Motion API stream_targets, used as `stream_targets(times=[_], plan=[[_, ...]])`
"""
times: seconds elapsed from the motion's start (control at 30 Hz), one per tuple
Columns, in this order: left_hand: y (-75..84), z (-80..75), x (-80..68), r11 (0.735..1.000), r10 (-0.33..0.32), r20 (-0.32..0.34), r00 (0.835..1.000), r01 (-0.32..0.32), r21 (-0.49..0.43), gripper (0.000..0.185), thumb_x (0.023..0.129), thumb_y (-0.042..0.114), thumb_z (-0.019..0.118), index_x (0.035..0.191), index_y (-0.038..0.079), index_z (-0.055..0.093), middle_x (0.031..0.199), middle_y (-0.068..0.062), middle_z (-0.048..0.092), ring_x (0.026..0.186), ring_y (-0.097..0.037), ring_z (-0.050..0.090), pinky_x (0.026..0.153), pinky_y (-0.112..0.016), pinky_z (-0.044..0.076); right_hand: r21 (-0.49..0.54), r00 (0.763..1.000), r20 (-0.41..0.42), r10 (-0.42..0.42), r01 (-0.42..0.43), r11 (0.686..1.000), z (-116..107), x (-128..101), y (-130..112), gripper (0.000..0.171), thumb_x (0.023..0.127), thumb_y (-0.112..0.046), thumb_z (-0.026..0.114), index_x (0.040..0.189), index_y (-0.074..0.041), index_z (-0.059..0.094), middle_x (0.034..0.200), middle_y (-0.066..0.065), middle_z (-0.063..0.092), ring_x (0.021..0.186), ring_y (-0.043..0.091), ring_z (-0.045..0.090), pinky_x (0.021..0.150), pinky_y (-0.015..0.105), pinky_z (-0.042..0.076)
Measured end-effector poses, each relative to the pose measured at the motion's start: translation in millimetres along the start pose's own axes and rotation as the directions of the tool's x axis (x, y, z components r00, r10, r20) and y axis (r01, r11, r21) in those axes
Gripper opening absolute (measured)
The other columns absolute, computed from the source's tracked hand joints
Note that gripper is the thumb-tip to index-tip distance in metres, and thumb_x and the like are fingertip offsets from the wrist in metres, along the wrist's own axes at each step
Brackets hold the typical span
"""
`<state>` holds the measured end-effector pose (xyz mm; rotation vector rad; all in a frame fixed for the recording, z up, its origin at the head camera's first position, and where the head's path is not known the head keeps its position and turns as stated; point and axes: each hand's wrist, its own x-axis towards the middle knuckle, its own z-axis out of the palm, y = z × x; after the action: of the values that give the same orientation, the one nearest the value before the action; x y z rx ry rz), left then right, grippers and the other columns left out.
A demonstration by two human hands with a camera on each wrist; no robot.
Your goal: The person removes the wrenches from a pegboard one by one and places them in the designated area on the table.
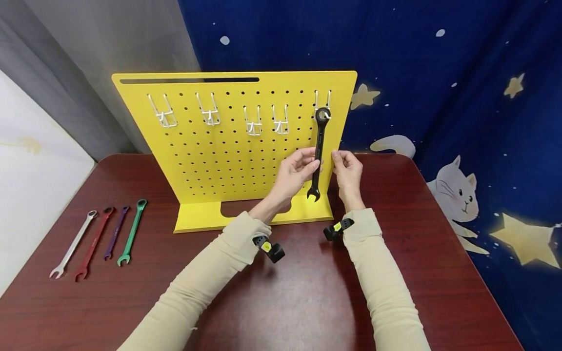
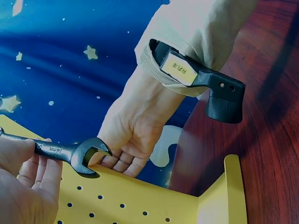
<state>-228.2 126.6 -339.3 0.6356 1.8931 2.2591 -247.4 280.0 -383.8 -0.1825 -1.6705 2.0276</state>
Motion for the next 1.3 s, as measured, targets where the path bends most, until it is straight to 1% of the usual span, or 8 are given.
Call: stream_targets(times=[0.13,0.43,0.7,0.73,0.87,0.97,1.1,1.3], plan=[[1.3,0.3,-1.5,1.000,0.004,0.009,1.000,-0.004,-0.007,0.029,0.092,0.004,0.059,0.121,0.001,0.059,0.104,-0.024,0.065,0.077,-0.007,0.061,0.073,-0.025,0.055,0.001,1.000,0.000,0.002,-0.002,1.000,-1,1,1,0.011,0.088,-0.018,0.063,0.080,-0.010,0.064,0.077,-0.003,0.064,0.071,0.006,0.060,0.066,0.020,0.053],[5.6,1.4,-10.8,1.000,0.018,0.072,0.997,-0.019,0.008,0.029,0.092,0.005,0.058,0.121,0.001,0.059,0.106,-0.025,0.064,0.078,-0.008,0.061,0.075,-0.025,0.055,0.034,1.000,0.008,0.008,-0.008,0.999,0,-2,0,0.012,0.090,-0.013,0.061,0.078,-0.013,0.064,0.074,-0.003,0.063,0.066,0.007,0.055,0.060,0.017,0.051],[8.1,2.7,-16.6,1.000,0.008,0.100,0.995,-0.006,-0.017,0.030,0.092,0.002,0.057,0.122,-0.001,0.058,0.108,-0.030,0.061,0.092,-0.036,0.064,0.077,-0.027,0.055,0.009,1.000,-0.009,0.018,-0.018,1.000,0,-2,0,0.014,0.091,-0.011,0.060,0.077,-0.013,0.063,0.072,-0.004,0.061,0.067,0.006,0.055,0.059,0.015,0.050],[8.9,2.8,-17.4,1.000,0.007,0.103,0.995,-0.005,-0.021,0.030,0.092,0.002,0.057,0.122,-0.001,0.057,0.109,-0.031,0.061,0.092,-0.036,0.064,0.077,-0.028,0.055,0.008,1.000,-0.012,0.018,-0.018,1.000,0,-2,0,0.014,0.091,-0.011,0.061,0.077,-0.013,0.063,0.072,-0.004,0.062,0.067,0.006,0.056,0.059,0.015,0.050],[12.6,3.1,-20.3,0.999,0.007,0.112,0.994,-0.003,-0.032,0.030,0.092,0.001,0.057,0.121,-0.002,0.058,0.108,-0.031,0.061,0.084,-0.020,0.066,0.077,-0.028,0.056,-0.002,1.000,-0.026,0.014,-0.014,1.000,0,-2,1,0.014,0.090,-0.011,0.063,0.075,-0.012,0.063,0.069,-0.004,0.061,0.063,0.005,0.054,0.056,0.015,0.048],[16.4,3.2,-23.1,0.999,0.013,0.122,0.992,-0.007,-0.051,0.029,0.091,0.000,0.057,0.120,-0.003,0.058,0.107,-0.030,0.061,0.081,-0.013,0.064,0.077,-0.030,0.056,-0.034,0.999,-0.042,0.007,-0.008,0.999,-1,-2,2,0.015,0.089,-0.013,0.065,0.074,-0.013,0.062,0.064,-0.005,0.058,0.057,0.004,0.051,0.051,0.015,0.043],[21.8,2.7,-27.3,0.996,0.029,0.141,0.990,-0.017,-0.086,0.030,0.091,-0.002,0.056,0.121,-0.006,0.056,0.107,-0.033,0.060,0.078,-0.010,0.064,0.077,-0.032,0.056,-0.054,0.999,-0.049,-0.007,0.004,0.999,-1,-2,2,0.016,0.089,-0.013,0.065,0.073,-0.015,0.062,0.061,-0.007,0.057,0.054,0.004,0.048,0.048,0.015,0.039],[28.0,-2.1,-33.8,0.991,0.051,0.162,0.985,-0.030,-0.129,0.029,0.092,-0.003,0.054,0.121,-0.009,0.054,0.108,-0.034,0.059,0.077,-0.005,0.063,0.079,-0.035,0.055,-0.028,0.999,-0.017,-0.033,0.033,0.999,-1,-3,1,0.017,0.090,-0.012,0.062,0.074,-0.016,0.064,0.067,-0.008,0.062,0.061,0.004,0.054,0.054,0.016,0.045]])
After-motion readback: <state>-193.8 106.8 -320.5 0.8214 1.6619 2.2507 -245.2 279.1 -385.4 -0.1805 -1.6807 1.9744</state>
